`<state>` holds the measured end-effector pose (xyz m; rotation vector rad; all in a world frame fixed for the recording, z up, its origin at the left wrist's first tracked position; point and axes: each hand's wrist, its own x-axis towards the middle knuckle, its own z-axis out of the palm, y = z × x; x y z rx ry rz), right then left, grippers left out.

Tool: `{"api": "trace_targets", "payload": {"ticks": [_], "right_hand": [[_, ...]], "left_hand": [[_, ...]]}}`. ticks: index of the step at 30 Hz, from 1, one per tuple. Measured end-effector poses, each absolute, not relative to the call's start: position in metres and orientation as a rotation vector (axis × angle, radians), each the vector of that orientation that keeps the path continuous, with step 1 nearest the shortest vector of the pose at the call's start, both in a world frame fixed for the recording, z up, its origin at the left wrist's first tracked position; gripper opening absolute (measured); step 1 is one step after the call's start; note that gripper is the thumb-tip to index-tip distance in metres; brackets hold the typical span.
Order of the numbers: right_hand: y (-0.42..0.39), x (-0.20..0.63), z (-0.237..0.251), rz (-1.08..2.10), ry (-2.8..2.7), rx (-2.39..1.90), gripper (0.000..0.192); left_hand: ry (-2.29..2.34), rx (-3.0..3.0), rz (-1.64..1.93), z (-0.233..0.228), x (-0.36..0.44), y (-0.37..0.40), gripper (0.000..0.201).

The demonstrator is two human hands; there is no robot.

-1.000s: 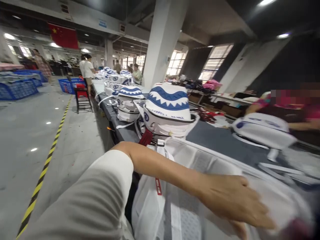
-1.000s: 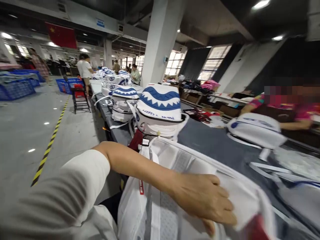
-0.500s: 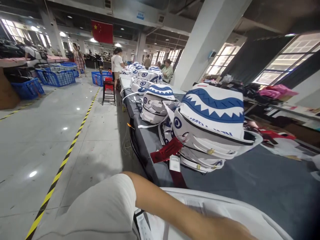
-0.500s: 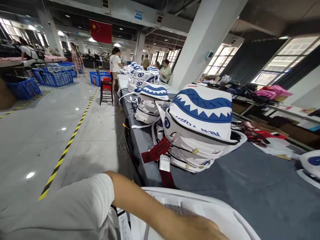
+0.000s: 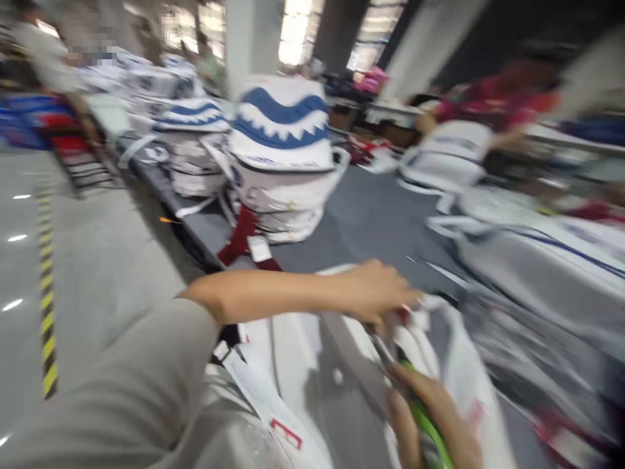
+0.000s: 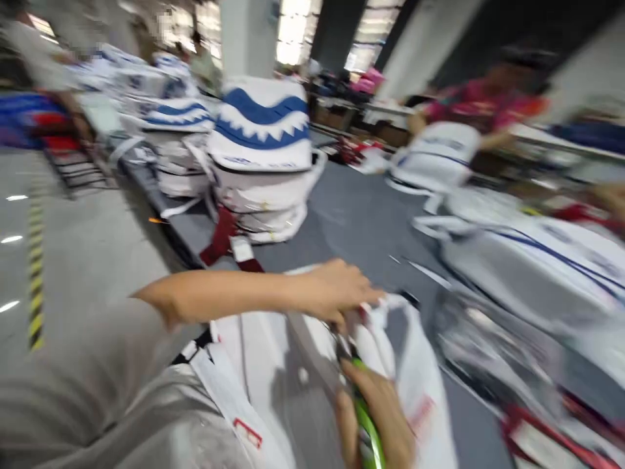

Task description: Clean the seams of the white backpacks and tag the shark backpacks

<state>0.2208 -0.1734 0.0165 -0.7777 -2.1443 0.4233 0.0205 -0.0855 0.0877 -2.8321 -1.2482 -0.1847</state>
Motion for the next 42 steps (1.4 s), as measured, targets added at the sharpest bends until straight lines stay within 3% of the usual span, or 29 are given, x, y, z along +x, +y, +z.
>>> {"api": "trace_targets", "payload": {"ticks": [5, 9, 13, 16, 20, 27, 34, 42], "right_hand": [[-0.187, 0.235, 0.008, 0.46, -1.944, -0.996, 0.035], [-0.178, 0.227, 0.009, 0.504, -1.803, -1.076, 0.029], [-0.166, 0.232, 0.022, 0.477, -1.995, -1.083, 0.013], [-0.16, 0.24, 0.033, 0.515, -2.162, -1.01, 0.019], [-0.15, 0.251, 0.046, 0.598, -2.311, -1.102, 0.023], [-0.121, 0.253, 0.06, 0.87, -2.43, -1.199, 0.026], [-0.124, 0.242, 0.054, 0.529, -2.572, -1.298, 0.027], [-0.113, 0.25, 0.046, 0.704, -2.482, -1.231, 0.028]], "left_hand": [[-1.139, -2.733, -0.245, 0.076, 0.025, -0.09, 0.117], [-1.096, -2.673, -0.027, 0.076, 0.029, -0.096, 0.13], [-1.122, -2.644, 0.04, 0.068, 0.038, -0.09, 0.112], [-1.096, -2.662, -0.059, 0.058, 0.043, -0.084, 0.091], [-1.113, -2.667, -0.086, 0.051, 0.047, -0.078, 0.08], [-1.153, -2.692, -0.038, 0.049, 0.049, -0.071, 0.08], [-1.216, -2.692, 0.006, 0.041, 0.053, -0.062, 0.08], [-1.252, -2.707, 0.05, 0.037, 0.057, -0.055, 0.073]]}}
